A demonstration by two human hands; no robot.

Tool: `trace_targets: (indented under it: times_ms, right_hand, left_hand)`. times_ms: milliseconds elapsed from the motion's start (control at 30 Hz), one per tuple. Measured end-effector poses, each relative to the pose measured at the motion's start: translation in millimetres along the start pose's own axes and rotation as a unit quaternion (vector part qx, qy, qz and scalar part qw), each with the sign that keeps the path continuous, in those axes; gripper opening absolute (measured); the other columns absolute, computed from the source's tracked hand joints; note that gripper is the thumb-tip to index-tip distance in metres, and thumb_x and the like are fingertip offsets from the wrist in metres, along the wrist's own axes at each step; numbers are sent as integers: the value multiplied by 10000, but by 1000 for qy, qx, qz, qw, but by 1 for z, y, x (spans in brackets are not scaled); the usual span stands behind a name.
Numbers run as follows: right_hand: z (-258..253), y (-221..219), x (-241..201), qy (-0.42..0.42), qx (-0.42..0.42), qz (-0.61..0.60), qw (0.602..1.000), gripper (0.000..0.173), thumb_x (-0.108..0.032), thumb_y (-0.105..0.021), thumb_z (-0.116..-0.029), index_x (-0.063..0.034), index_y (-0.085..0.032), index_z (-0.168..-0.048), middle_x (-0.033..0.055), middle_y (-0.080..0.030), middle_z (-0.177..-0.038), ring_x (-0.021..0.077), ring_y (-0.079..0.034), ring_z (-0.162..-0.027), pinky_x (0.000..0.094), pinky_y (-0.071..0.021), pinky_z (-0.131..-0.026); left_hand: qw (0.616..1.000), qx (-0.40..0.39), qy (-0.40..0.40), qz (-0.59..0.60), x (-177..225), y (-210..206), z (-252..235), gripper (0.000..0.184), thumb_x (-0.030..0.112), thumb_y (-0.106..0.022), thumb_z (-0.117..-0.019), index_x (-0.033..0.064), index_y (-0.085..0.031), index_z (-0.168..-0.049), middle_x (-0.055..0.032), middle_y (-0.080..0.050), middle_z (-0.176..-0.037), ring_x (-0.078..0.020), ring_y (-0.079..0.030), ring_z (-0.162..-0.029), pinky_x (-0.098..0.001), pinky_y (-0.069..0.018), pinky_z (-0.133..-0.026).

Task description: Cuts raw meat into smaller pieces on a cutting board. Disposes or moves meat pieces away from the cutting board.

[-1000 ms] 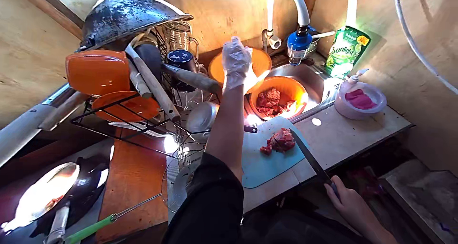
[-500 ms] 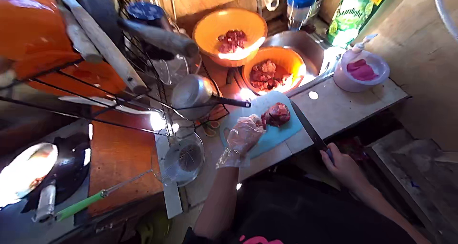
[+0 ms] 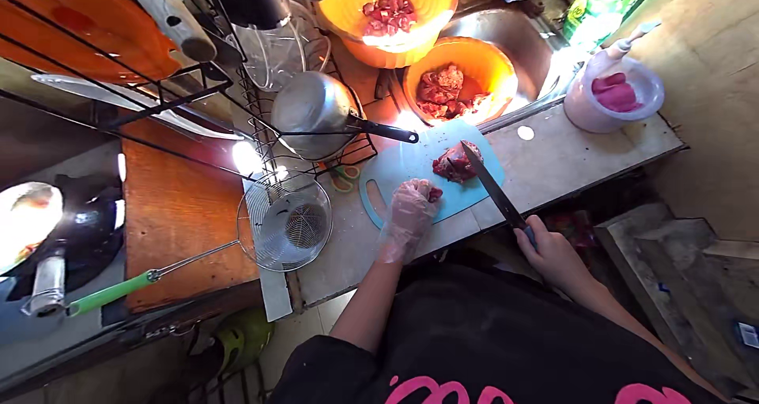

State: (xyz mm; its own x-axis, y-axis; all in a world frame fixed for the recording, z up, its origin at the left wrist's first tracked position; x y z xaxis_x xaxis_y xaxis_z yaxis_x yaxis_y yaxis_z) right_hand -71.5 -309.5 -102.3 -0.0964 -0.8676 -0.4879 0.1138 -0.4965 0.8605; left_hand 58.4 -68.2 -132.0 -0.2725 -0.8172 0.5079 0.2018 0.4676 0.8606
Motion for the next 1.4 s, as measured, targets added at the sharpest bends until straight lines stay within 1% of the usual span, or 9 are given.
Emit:
trace_targets:
  times_ms: [133, 267, 367, 500, 600, 800, 933, 1167, 1400]
  right_hand:
    - [5, -2, -1, -7, -27, -3, 1000, 356, -291, -425, -1065, 31, -578, -1076, 122, -550, -611, 311, -609, -555, 461, -489, -517]
    - [5, -6, -3, -16, -60, -4, 998, 354, -301, -427, -1072, 22, -573, -1086, 137, -568, -639, 327, -629, -601, 481, -501, -556]
    - [4, -8, -6, -10, -62, 0, 998, 353, -304, -428, -1072, 17, -575, -1082, 136, -572, -646, 327, -636, -609, 481, -505, -560]
    - [3, -8, -11, 2, -51, -3, 999, 343, -292, -428, -1068, 16, -578, -1074, 126, -567, -638, 317, -629, -596, 473, -501, -550]
    - [3, -11, -13, 6, -45, 2, 999, 347, -292, -426, -1063, 18, -583, -1069, 127, -570, -635, 316, -632, -592, 468, -499, -542]
    - [4, -16, -20, 1, -87, 3, 996, 354, -279, -440, -1066, 40, -587, -1107, 177, -619, -698, 379, -668, -664, 524, -519, -592]
    - [1, -19, -34, 21, -109, 6, 994, 348, -257, -434, -1072, 50, -591, -1119, 206, -647, -745, 406, -692, -714, 538, -533, -617]
    - [-11, -29, -64, -12, -240, 48, 970, 365, -275, -367, -1119, 33, -542, -1208, 239, -677, -914, 431, -709, -915, 549, -546, -779]
    - [-18, -28, -68, -43, -302, 78, 949, 346, -262, -331, -1128, 12, -496, -1261, 228, -672, -946, 417, -703, -971, 540, -541, -820]
  left_hand:
    - [997, 37, -2, 74, -17, 1, 26, 679, 400, -845, -809, -23, -640, -1299, -213, -664, -1299, -349, -640, -1224, -517, -501, -1058]
    - [998, -24, -30, 53, -19, -2, 19, 714, 362, -805, -856, 42, -567, -1448, -184, -597, -1442, -324, -570, -1349, -504, -440, -1135]
    - [995, -84, -36, 39, -5, -7, 5, 482, 309, -757, -904, 72, -683, -1316, -168, -697, -1270, -319, -663, -1201, -504, -511, -1042]
    - [999, -4, 21, 44, -4, -3, 1, 206, 179, -748, -896, 52, -736, -1058, -153, -725, -1056, -308, -711, -1007, -509, -572, -897]
    - [995, 80, 61, 5, -12, 3, 9, 284, 136, -757, -885, -17, -686, -1113, -218, -680, -1104, -372, -690, -1025, -528, -566, -884]
    - [992, 19, 42, 115, -16, 4, 36, 647, 334, -818, -854, -42, -604, -1335, -234, -651, -1293, -352, -639, -1198, -514, -504, -1037]
    - [982, 53, 96, 154, -35, 6, 47, 599, 276, -779, -897, -19, -577, -1377, -215, -613, -1363, -280, -691, -1045, -430, -580, -890]
    - [961, 58, 127, 238, -28, -15, 35, 317, 160, -750, -918, 57, -696, -1213, -106, -731, -1122, -177, -710, -1015, -389, -579, -935]
    - [959, 71, 122, 247, -29, -18, 35, 255, 88, -724, -914, 65, -713, -1167, -95, -734, -1101, -163, -716, -981, -368, -595, -898]
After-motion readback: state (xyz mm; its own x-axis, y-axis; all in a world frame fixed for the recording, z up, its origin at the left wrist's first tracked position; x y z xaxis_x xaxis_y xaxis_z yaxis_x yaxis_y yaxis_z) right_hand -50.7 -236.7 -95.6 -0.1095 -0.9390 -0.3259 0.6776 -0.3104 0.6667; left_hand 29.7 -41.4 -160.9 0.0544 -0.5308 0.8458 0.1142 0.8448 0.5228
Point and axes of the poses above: each hand's wrist, its own z-axis away from the middle knuckle, its own y-axis out of the back of the hand, x = y × z, the point moved 4 cm from there along -z, towards the middle knuckle
